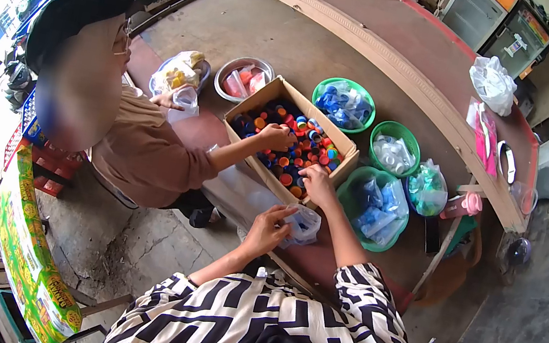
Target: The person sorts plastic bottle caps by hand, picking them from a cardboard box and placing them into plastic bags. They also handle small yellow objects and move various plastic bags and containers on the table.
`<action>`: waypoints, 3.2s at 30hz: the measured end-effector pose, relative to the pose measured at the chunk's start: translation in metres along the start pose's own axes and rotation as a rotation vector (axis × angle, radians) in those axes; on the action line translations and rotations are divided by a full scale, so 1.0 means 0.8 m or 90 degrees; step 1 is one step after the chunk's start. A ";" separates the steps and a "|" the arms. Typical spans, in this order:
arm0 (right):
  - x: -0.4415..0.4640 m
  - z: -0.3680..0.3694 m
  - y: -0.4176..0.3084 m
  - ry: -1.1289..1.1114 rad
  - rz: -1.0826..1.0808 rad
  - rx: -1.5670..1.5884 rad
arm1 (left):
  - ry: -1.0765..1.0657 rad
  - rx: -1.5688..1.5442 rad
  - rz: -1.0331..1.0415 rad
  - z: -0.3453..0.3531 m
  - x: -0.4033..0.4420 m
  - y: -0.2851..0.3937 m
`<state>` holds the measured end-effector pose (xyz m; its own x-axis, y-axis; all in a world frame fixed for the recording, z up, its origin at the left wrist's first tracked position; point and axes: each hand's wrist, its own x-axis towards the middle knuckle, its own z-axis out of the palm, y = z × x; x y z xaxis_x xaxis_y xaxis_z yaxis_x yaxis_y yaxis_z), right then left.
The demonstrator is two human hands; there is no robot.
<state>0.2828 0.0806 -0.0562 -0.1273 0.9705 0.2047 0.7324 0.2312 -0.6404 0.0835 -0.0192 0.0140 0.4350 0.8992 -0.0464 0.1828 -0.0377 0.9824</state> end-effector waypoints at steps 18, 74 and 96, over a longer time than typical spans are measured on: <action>-0.007 -0.094 -0.071 -0.109 0.035 0.418 | -0.028 -0.119 -0.087 -0.038 0.055 -0.040; 0.085 0.047 0.071 -0.225 0.284 -0.231 | -0.013 -0.093 -0.072 -0.032 0.049 -0.028; 0.014 -0.051 0.028 -0.051 0.050 0.175 | -0.055 -0.056 -0.077 -0.024 0.069 -0.030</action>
<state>0.3250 0.0943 -0.0383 -0.1371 0.9860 0.0947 0.5349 0.1542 -0.8307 0.0862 0.0398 -0.0084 0.4899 0.8536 -0.1772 0.1628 0.1101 0.9805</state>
